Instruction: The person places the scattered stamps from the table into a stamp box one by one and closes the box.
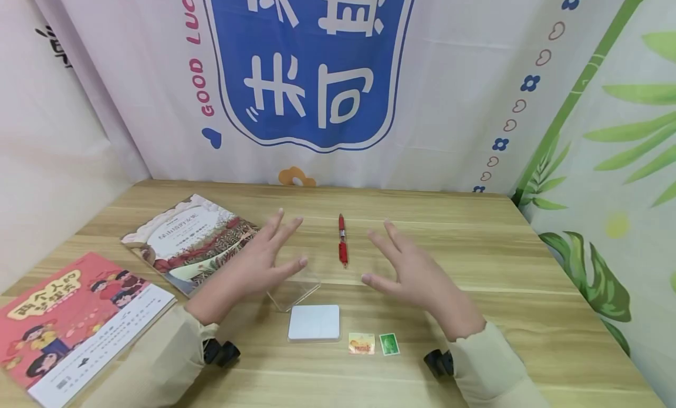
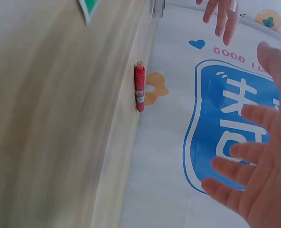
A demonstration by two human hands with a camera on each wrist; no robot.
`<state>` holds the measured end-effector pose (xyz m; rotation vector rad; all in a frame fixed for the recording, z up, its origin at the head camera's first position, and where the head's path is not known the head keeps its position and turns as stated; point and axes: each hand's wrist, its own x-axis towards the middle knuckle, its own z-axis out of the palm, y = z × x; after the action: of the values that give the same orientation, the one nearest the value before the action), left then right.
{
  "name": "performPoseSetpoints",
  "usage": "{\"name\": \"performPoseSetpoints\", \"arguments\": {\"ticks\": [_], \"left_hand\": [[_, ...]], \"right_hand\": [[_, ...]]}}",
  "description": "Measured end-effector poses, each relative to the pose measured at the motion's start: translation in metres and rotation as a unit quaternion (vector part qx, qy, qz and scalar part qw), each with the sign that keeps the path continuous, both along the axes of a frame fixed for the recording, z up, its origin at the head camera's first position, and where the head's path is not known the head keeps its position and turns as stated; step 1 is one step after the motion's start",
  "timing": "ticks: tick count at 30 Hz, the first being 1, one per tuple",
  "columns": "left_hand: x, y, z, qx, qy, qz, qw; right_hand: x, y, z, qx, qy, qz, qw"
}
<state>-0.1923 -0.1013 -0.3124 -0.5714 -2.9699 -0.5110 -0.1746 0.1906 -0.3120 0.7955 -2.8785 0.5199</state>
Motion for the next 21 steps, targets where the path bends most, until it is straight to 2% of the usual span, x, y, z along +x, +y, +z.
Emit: {"name": "performPoseSetpoints", "arguments": {"ticks": [3,8,16,21], "left_hand": [[0.004,-0.002,-0.001,0.034,-0.021,-0.029,0.9988],[0.008,-0.006,-0.004,0.091,-0.049,-0.086,0.9909],[0.019,-0.012,-0.014,0.098,-0.060,-0.137,0.9839],[0.027,-0.013,-0.016,0.097,-0.069,-0.175,0.9774]], "right_hand": [[0.005,0.001,-0.002,0.000,0.017,0.024,1.000],[0.011,0.001,-0.006,-0.007,0.037,0.062,0.997],[0.020,0.005,-0.011,-0.019,0.006,0.061,0.998],[0.021,0.010,-0.015,-0.024,0.006,0.102,0.994]]}}
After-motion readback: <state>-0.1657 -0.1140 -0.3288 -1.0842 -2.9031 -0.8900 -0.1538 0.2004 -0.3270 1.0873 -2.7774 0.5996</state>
